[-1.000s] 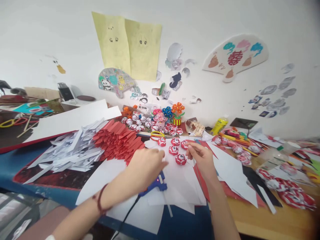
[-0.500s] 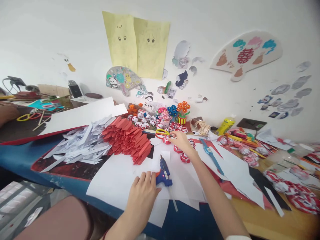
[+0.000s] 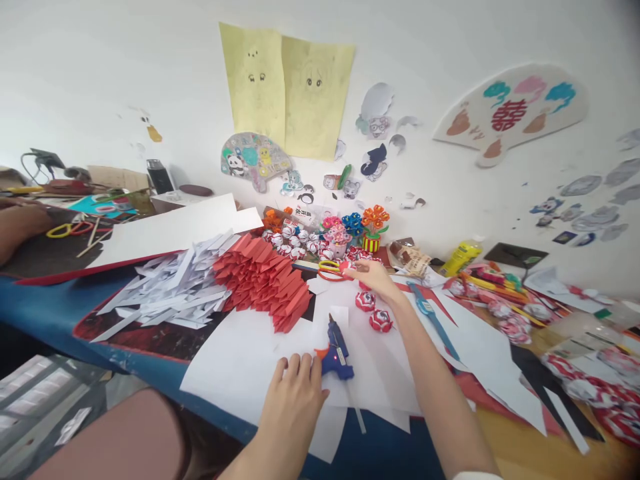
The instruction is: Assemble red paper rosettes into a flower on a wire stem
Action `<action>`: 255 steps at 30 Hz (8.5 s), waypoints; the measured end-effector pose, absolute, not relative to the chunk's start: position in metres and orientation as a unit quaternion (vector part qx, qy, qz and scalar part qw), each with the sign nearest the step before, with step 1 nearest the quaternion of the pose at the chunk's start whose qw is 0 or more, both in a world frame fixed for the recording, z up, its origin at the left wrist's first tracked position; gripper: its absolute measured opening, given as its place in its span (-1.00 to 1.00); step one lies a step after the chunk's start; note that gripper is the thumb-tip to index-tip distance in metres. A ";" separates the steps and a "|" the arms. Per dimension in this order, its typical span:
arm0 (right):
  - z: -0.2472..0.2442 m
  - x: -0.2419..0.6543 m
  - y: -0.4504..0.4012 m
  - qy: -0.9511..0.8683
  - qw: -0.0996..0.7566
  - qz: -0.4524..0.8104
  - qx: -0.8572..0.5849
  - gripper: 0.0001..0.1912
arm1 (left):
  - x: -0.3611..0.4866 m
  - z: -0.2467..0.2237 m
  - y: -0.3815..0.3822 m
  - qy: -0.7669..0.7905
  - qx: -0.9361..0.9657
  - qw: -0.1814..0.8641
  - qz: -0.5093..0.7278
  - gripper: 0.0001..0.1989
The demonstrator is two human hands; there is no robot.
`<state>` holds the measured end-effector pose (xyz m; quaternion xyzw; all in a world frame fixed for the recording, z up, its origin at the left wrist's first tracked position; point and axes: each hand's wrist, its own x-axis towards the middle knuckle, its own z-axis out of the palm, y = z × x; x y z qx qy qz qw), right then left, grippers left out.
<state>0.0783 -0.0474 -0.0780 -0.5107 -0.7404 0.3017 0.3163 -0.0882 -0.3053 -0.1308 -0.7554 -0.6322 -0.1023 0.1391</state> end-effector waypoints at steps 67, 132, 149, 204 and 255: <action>-0.119 0.082 -0.170 -0.349 0.401 0.815 -0.230 -0.57 | -0.121 -0.097 -0.257 -0.419 -0.494 -0.537 -0.540 -0.53; -0.118 0.086 -0.173 -0.349 0.405 0.820 -0.202 -0.57 | -0.112 -0.072 -0.267 -0.508 -0.416 -0.539 -0.528 -0.52; -0.117 0.085 -0.174 -0.346 0.404 0.824 -0.197 -0.59 | -0.110 -0.072 -0.266 -0.534 -0.430 -0.504 -0.526 -0.46; -0.120 0.086 -0.173 -0.359 0.409 0.816 -0.193 -0.56 | -0.109 -0.072 -0.270 -0.505 -0.465 -0.508 -0.520 -0.44; -0.117 0.087 -0.175 -0.362 0.414 0.812 -0.194 -0.59 | -0.122 -0.086 -0.281 -0.517 -0.524 -0.420 -0.531 -0.53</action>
